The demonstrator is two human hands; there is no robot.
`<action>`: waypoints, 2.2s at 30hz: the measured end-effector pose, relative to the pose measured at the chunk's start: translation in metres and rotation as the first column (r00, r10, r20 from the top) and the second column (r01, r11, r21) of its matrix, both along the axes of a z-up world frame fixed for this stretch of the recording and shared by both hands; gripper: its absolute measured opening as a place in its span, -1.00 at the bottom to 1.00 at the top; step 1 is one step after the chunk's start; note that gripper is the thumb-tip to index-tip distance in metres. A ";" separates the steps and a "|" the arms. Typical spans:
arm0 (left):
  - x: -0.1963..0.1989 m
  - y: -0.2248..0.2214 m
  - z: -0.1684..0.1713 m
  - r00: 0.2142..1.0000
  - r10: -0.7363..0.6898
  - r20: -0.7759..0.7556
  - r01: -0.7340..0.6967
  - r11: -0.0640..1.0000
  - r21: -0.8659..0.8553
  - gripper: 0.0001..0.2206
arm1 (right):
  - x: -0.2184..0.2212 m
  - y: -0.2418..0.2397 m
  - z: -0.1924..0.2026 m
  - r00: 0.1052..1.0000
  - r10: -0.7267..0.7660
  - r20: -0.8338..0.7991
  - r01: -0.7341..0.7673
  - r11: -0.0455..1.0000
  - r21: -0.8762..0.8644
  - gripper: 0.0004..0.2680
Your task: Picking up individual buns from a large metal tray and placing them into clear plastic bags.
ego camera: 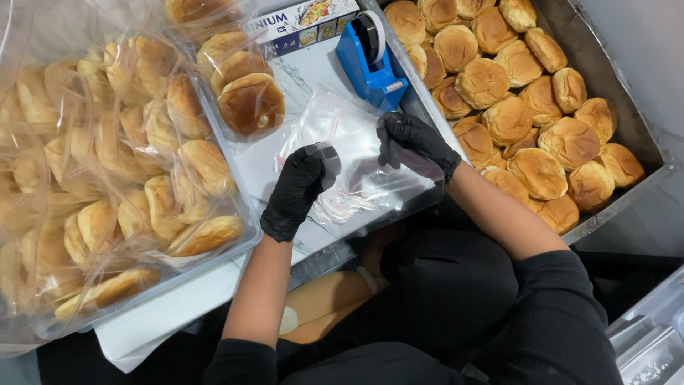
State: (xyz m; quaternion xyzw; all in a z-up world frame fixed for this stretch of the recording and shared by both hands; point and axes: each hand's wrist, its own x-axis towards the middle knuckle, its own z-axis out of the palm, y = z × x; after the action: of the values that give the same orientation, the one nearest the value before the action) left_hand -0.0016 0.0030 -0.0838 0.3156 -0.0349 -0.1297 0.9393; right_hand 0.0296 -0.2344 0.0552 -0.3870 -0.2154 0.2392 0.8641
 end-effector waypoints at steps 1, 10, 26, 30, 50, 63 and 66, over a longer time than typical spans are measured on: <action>-0.001 -0.003 0.010 1.000 0.001 -0.001 -0.001 1.000 0.000 -0.76 | 0.000 0.001 0.002 1.000 0.001 -0.001 -0.001 1.000 0.000 -0.74; 0.011 -0.010 0.041 0.974 -0.032 0.224 0.038 0.999 -0.022 -0.93 | 0.019 -0.010 -0.025 0.969 -0.233 -0.086 0.163 0.858 -0.488 -0.83; 0.014 -0.010 0.050 0.985 0.172 0.033 -0.166 0.850 0.500 -0.86 | 0.016 -0.004 0.003 0.941 -0.316 0.124 0.327 0.746 -0.579 -0.84; 0.017 -0.007 0.065 0.984 0.175 -0.022 -0.133 0.818 0.559 -0.94 | 0.008 0.004 0.025 0.936 -0.306 0.177 0.348 0.715 -0.606 -0.83; 0.007 -0.018 0.046 0.767 0.067 0.638 -0.607 0.400 0.687 -0.92 | 0.081 -0.157 0.046 0.414 -0.272 0.869 0.862 0.423 -0.279 -0.89; 0.002 -0.021 0.067 0.673 0.000 0.740 -0.719 0.237 0.653 -0.89 | 0.070 -0.385 -0.074 0.544 -0.084 0.835 0.527 -0.739 -0.418 -0.54; 0.002 -0.021 0.064 0.662 0.005 0.749 -0.726 0.252 0.640 -0.91 | 0.074 -0.383 -0.085 0.569 -0.129 0.812 0.465 -0.764 -0.447 -0.44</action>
State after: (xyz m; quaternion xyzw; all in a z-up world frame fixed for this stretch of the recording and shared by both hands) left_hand 0.0008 -0.0179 -0.0194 0.8016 -0.1774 0.2270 0.5238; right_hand 0.1038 -0.6177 -0.0293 -0.9598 0.2130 -0.1753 0.0512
